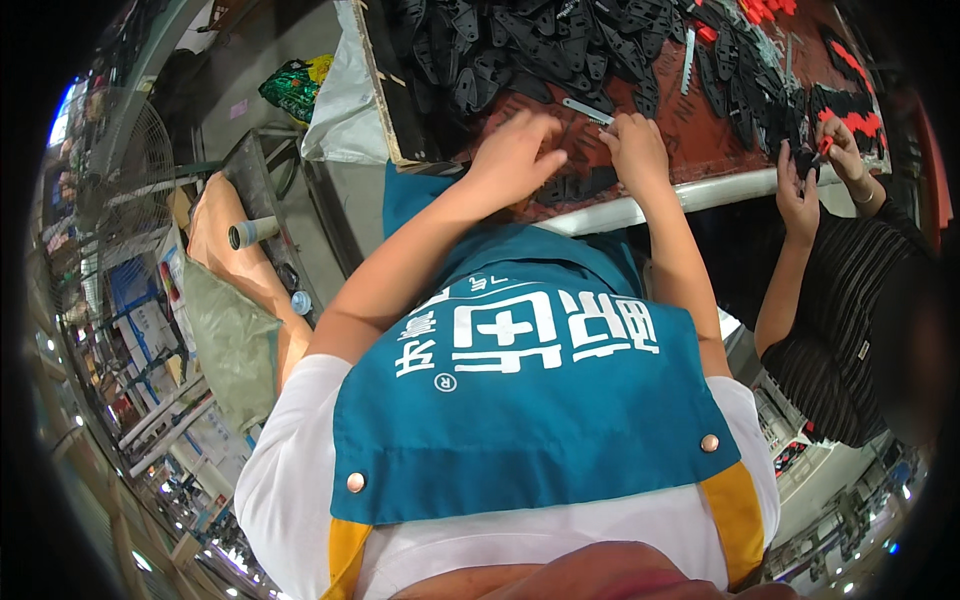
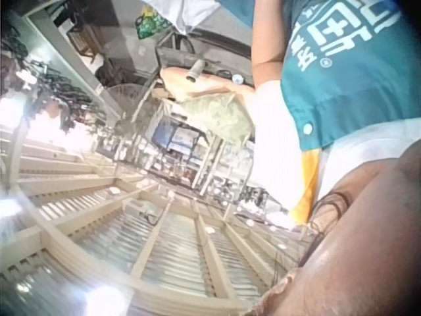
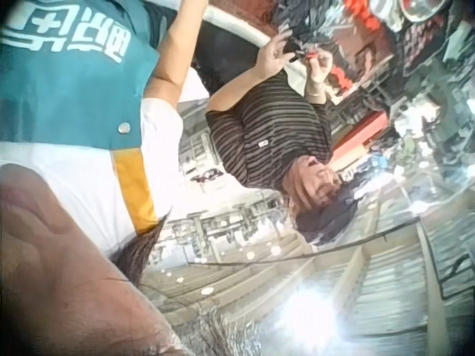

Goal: The person repeatedly picks up small black plastic components and metal fasteners from a table, aligns them, and presses them together by hand. A coworker across the table performs a similar assembly task with red and black parts. The camera wearer continues this repetitive assembly throughout the clip.

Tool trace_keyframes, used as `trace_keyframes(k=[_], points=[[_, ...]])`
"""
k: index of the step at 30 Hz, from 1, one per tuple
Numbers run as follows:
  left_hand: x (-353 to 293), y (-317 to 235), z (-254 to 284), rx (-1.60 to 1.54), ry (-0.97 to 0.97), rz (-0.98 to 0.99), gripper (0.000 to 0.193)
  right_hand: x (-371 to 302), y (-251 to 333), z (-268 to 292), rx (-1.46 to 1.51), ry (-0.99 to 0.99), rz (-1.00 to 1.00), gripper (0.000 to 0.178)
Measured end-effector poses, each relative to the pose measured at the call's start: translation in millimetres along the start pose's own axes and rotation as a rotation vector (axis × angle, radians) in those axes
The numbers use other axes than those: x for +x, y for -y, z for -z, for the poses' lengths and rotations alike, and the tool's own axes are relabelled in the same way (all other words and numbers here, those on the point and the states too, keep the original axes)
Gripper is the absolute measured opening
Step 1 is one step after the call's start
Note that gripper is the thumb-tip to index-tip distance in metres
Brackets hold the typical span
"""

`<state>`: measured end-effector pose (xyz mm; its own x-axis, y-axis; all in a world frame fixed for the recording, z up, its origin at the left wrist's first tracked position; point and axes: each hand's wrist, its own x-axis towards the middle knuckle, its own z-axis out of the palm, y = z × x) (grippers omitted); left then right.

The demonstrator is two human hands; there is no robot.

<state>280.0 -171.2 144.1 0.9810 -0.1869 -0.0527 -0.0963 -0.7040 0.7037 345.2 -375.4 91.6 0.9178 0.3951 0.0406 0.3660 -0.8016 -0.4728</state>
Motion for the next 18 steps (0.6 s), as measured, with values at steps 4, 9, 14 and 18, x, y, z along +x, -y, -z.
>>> trace_keyframes(k=[4,9,14,18], points=[[55.2,22.2,-11.2,0.602,-0.548,-0.154,0.029,-7.0,2.6,6.8,0.269,-0.016,-0.06,0.015],[88.5,40.6,-18.2,0.746,-0.657,-0.098,0.021,-25.8,0.7,21.4,0.381,-0.094,-0.118,0.015],[51.1,-2.4,7.9,0.431,-0.577,-0.088,0.023,-28.9,1.6,21.8,0.729,-0.156,-0.265,0.015],[16.3,-26.9,23.7,-0.335,-0.202,0.144,0.027,-16.3,31.9,45.3,1.1,-0.059,-0.214,0.02]])
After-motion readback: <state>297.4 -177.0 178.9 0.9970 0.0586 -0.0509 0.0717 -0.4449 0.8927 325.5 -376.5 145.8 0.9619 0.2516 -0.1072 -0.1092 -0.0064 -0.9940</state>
